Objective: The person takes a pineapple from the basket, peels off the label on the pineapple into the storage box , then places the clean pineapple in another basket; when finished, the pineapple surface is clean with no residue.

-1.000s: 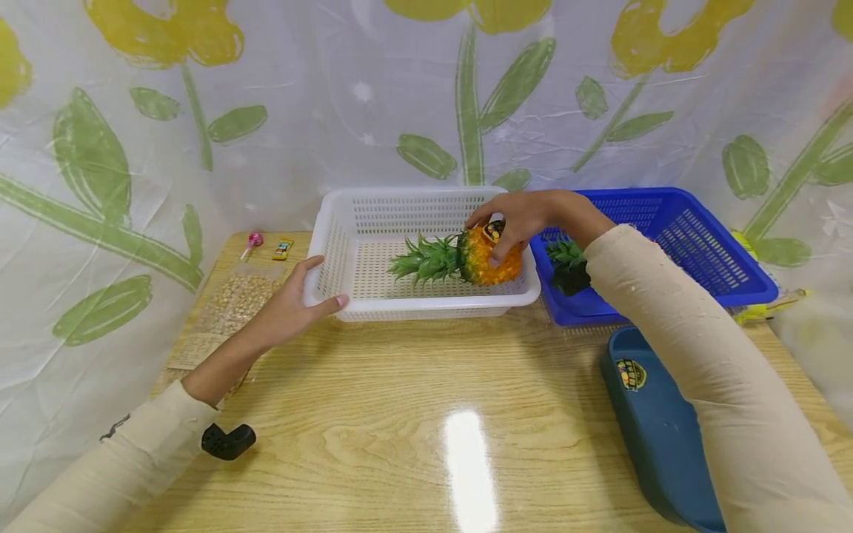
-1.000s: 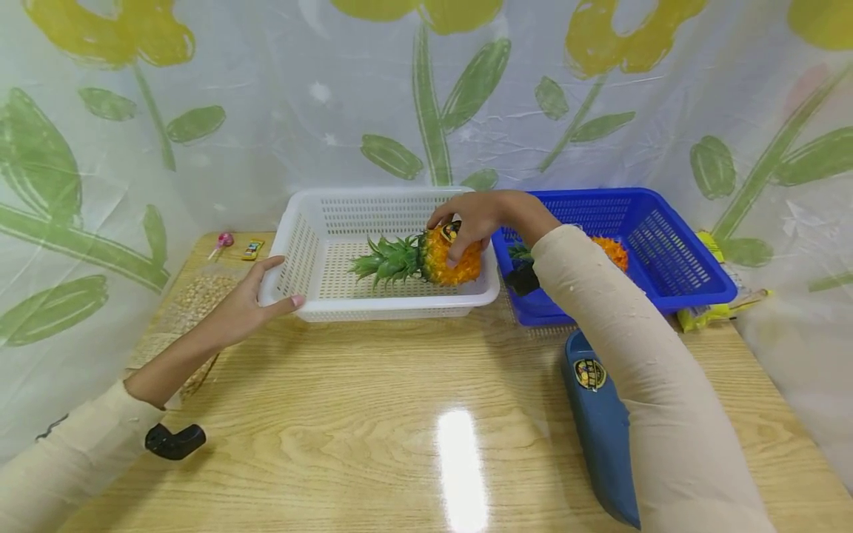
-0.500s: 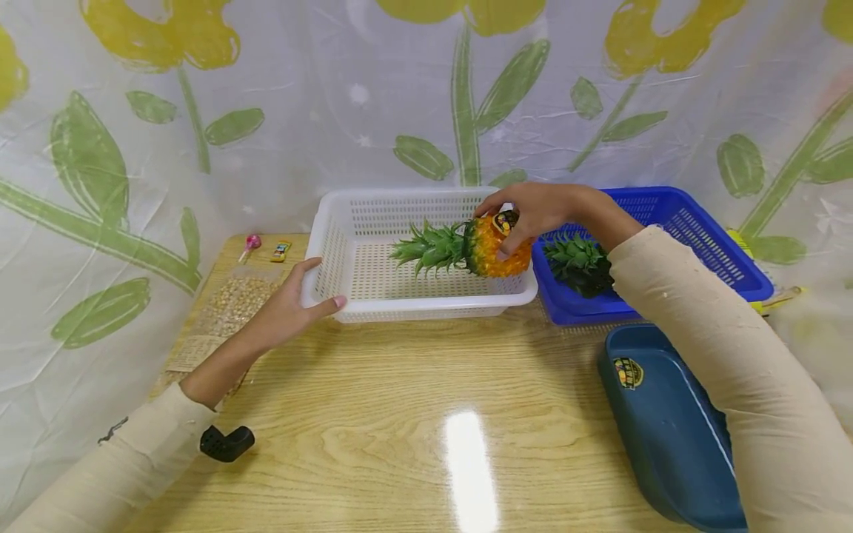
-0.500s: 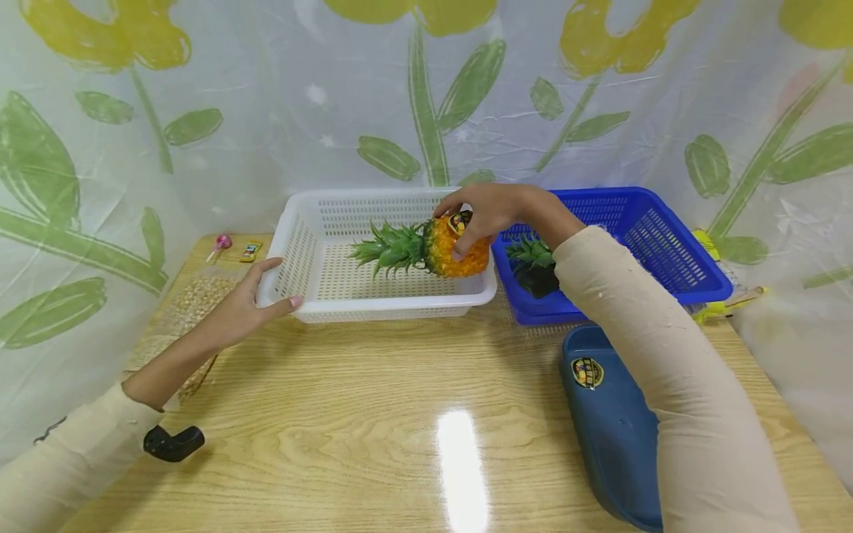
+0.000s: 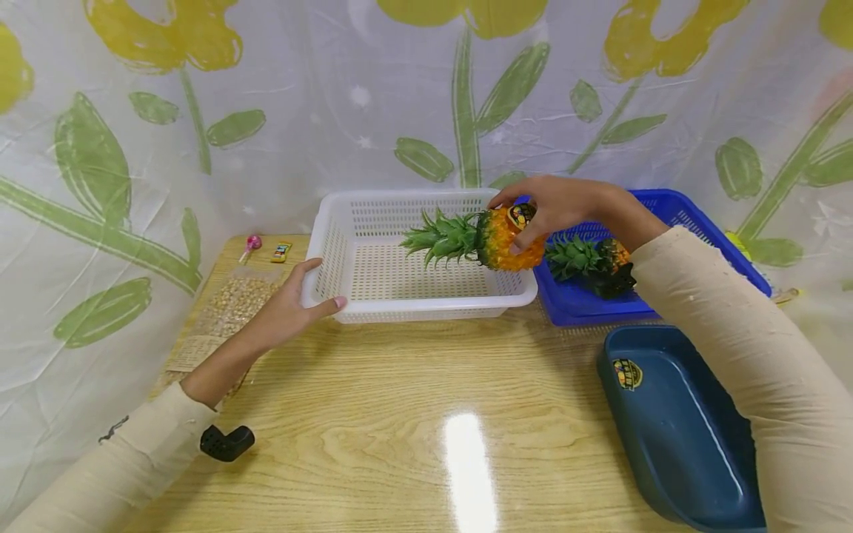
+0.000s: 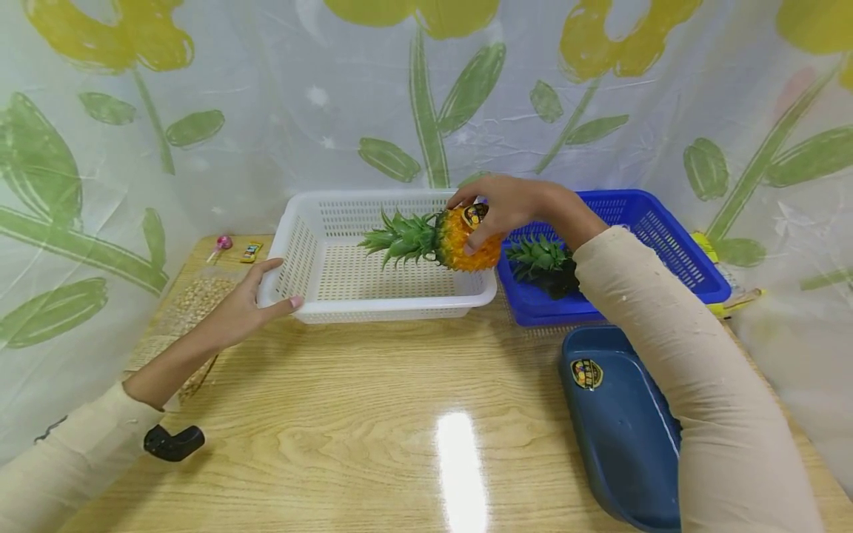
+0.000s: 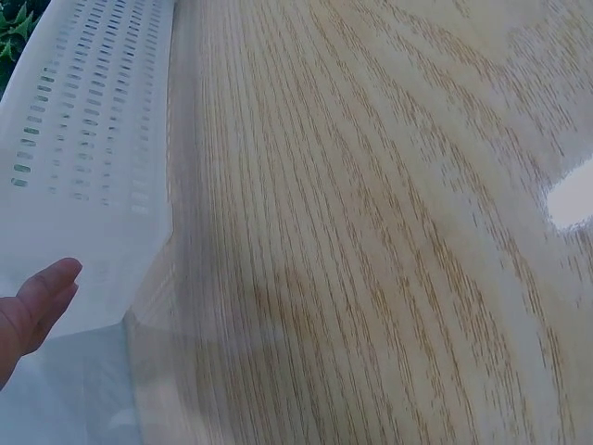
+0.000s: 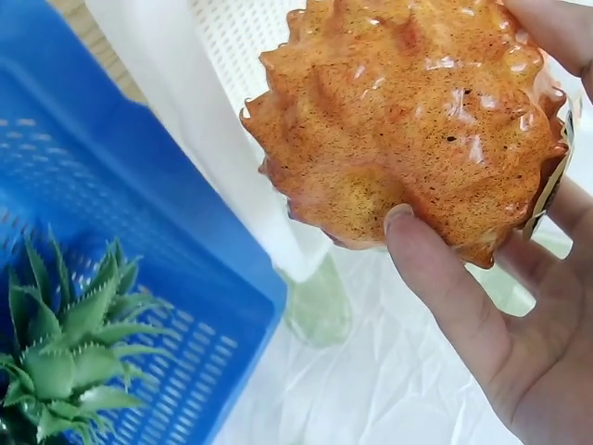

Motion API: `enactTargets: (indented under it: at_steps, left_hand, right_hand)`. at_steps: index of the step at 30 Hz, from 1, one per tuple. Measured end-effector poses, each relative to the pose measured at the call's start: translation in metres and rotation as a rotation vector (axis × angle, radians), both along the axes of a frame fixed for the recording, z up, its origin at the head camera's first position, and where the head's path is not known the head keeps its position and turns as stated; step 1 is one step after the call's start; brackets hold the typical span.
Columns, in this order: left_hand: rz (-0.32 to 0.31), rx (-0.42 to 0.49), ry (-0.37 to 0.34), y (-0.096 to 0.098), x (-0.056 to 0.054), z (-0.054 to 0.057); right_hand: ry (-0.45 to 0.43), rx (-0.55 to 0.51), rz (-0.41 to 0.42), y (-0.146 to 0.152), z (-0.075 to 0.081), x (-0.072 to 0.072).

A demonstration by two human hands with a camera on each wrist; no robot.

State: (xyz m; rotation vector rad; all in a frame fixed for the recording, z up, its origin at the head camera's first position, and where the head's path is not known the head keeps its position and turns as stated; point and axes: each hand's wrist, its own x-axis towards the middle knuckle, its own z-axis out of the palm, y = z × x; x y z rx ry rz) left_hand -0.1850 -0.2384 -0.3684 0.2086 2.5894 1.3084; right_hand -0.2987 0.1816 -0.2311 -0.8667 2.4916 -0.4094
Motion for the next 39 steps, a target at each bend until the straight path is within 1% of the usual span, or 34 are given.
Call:
enactTargets:
  at_steps: [6, 11, 15, 18, 26, 28, 34, 39]
  left_hand:
    - [-0.004, 0.001, 0.008, -0.001, -0.002, -0.001]
    - [-0.007, 0.011, 0.002, -0.001, -0.002, -0.001]
    - [-0.011, 0.024, -0.002, -0.002, -0.002, -0.001]
    - [-0.018, 0.031, -0.005, -0.002, -0.002, 0.000]
    - [-0.014, 0.017, -0.016, -0.004, -0.004, 0.000]
    - [-0.014, 0.011, -0.016, -0.004, -0.005, 0.000]
    - [-0.014, 0.015, -0.021, -0.006, -0.005, 0.001]
    - [-0.017, 0.028, -0.022, -0.007, -0.002, 0.001]
  right_hand:
    - [0.002, -0.023, -0.023, 0.007, 0.009, 0.005]
    - [0.000, -0.050, -0.005, 0.012, 0.015, 0.013]
    - [0.031, -0.077, 0.024, 0.013, 0.014, 0.022]
    - [0.056, -0.098, 0.045, 0.012, 0.010, 0.032]
    - [0.044, -0.104, 0.026, 0.005, 0.002, 0.068]
    - [0.044, -0.116, 0.037, 0.003, -0.001, 0.077]
    - [0.038, -0.142, 0.097, -0.002, -0.015, 0.099]
    - [0.001, -0.161, 0.103, -0.007, -0.030, 0.117]
